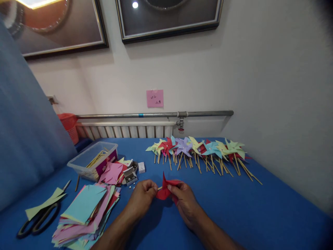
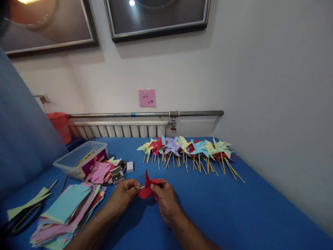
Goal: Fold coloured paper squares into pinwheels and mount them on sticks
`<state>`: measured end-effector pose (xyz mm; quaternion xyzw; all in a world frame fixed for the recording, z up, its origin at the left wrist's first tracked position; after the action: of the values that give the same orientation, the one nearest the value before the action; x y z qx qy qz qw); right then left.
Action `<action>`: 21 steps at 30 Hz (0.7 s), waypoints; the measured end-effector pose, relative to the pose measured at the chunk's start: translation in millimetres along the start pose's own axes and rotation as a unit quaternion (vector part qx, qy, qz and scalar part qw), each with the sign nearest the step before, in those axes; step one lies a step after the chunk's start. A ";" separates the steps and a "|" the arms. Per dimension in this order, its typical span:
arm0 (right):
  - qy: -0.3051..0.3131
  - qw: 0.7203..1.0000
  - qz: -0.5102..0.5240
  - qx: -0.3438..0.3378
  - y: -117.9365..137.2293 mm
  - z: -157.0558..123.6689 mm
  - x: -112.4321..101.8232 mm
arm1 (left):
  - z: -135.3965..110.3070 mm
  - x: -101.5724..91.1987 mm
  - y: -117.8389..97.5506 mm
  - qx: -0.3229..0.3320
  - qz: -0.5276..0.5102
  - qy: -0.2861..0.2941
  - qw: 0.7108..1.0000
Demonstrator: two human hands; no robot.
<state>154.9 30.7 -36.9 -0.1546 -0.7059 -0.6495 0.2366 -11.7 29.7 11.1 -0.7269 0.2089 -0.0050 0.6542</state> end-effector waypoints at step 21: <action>0.007 1.000 -0.022 -0.020 0.7 2.0 -0.9 | -4.6 1.6 -5.3 0.018 0.034 -0.020 0.999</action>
<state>155.8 32.8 -36.9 -0.1395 -0.6942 -0.6698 0.2235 -10.0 25.2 16.4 -0.7073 0.2202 0.0275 0.6712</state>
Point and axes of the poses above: each hand's wrist, its own z-axis towards the middle knuckle, its own x-axis out of the palm, y = z × x, the point moved 4 cm from there along z, towards the middle knuckle, and after that the axes turned 10 degrees about y, right-handed, at the moved point
